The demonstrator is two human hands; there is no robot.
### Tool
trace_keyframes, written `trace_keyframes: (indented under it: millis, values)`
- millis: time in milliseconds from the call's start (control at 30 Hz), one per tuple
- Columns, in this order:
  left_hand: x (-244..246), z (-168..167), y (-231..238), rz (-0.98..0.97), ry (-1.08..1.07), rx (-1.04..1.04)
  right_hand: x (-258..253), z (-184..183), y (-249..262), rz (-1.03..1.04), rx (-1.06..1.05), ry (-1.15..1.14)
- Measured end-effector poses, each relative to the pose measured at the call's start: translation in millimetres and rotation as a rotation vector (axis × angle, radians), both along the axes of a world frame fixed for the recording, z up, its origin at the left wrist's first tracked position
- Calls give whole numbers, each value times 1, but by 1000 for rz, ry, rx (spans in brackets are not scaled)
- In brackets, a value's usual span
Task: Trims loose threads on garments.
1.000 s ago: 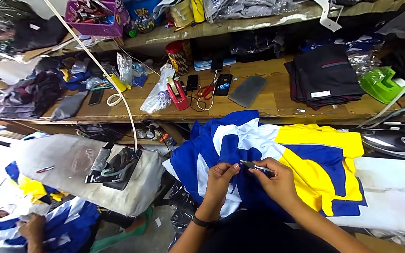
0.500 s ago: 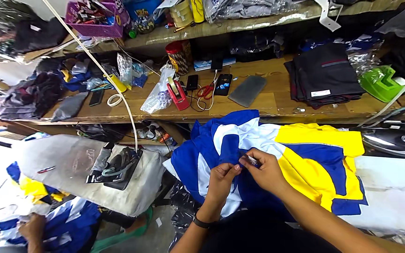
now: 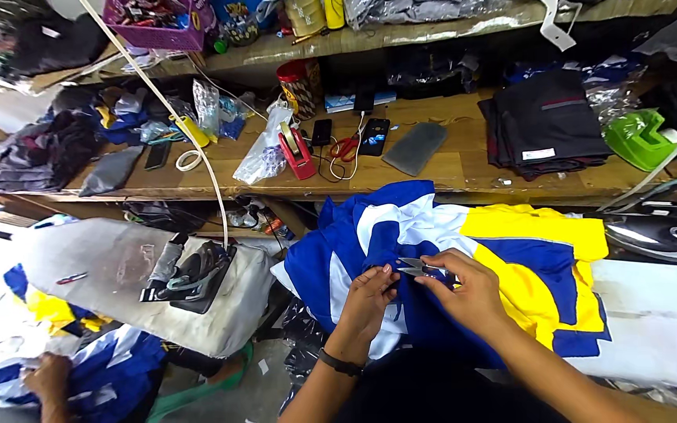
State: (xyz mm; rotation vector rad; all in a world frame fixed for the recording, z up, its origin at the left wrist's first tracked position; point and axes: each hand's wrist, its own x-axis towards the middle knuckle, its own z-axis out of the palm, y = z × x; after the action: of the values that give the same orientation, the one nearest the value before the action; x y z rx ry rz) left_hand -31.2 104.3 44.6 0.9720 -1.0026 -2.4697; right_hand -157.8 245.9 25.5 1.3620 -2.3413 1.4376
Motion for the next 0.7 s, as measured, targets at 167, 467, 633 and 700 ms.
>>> trace_keyframes:
  millis: [167,467,633,700]
  values:
    - [-1,0,0,-17,-12,-20,-1,2,-2,-30,16,156]
    - [-1,-1,6,20,10,-24,0,8,2,26,55,-334]
    - [-1,0,9,25,24,-41,0,17,0,122,-56,-754]
    - [-1,1,9,38,21,-36,3,18,1,99,-81,-734]
